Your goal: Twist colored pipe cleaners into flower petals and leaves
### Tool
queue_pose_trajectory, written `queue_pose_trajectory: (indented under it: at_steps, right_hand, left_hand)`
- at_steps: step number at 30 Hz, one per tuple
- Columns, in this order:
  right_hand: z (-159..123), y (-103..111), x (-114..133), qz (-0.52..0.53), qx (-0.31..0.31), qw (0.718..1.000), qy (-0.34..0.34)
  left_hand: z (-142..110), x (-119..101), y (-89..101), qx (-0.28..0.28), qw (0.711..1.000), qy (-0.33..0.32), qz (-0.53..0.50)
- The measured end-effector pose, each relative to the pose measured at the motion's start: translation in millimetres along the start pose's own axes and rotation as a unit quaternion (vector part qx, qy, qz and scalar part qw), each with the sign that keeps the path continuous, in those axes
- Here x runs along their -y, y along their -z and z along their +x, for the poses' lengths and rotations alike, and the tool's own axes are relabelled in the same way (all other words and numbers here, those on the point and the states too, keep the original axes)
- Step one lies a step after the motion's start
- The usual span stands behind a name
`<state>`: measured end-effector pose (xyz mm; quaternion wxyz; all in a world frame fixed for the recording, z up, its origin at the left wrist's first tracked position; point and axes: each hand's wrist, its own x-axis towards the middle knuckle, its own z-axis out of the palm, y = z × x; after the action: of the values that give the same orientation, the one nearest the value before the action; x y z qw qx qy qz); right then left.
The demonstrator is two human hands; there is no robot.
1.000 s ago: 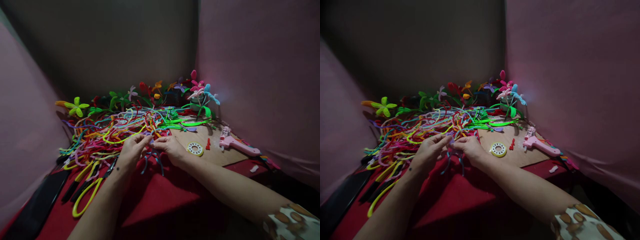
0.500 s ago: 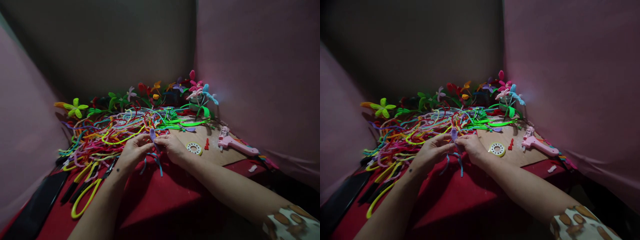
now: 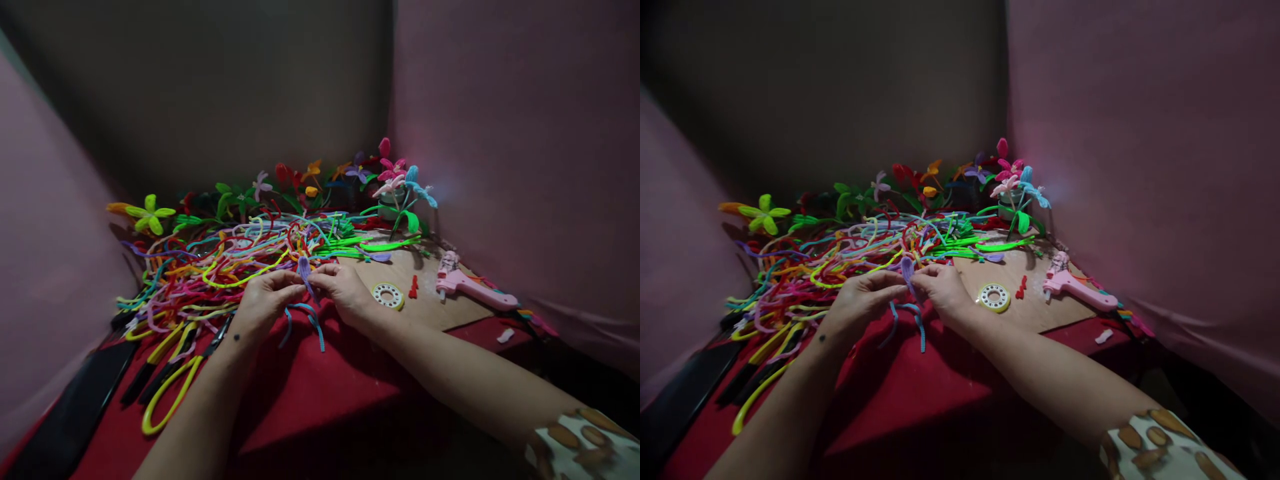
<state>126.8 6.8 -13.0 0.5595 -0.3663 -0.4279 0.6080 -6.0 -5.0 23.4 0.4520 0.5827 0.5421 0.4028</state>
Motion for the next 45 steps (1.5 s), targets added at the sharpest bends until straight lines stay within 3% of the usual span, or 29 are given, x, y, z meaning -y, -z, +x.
queue_pose_trajectory:
  at_steps: [11,18,27,32,36,39,45]
  right_hand:
    - [-1.7,-1.6,-1.5,-0.042,0.008,0.998,0.035]
    - [-1.6,-1.6,-2.2,-0.040,0.005,0.999,0.034]
    - [-1.8,-1.9,-2.0,-0.046,0.008,0.999,0.028]
    - [-1.0,-0.7,-3.6,-0.047,0.019,0.998,0.032]
    - [-1.5,0.4,-1.7,-0.022,0.029,0.999,0.013]
    - [-1.5,1.5,-0.4,-0.006,0.045,0.999,-0.002]
    - [0.1,2.8,-1.6,-0.005,0.065,0.998,-0.005]
  left_hand:
    - [2.3,5.6,5.0,0.021,0.996,-0.040,0.074]
    - [0.9,2.7,0.9,-0.010,0.999,-0.009,0.046]
    - [5.6,9.8,4.1,0.028,0.997,-0.041,0.066]
    - [6.2,12.0,1.2,0.001,0.999,-0.036,0.004]
    - [6.3,10.5,3.3,0.020,0.998,-0.029,-0.056]
    - [5.6,7.8,6.3,0.044,0.996,-0.029,-0.066]
    - [5.7,7.8,6.2,0.037,0.997,-0.046,-0.055]
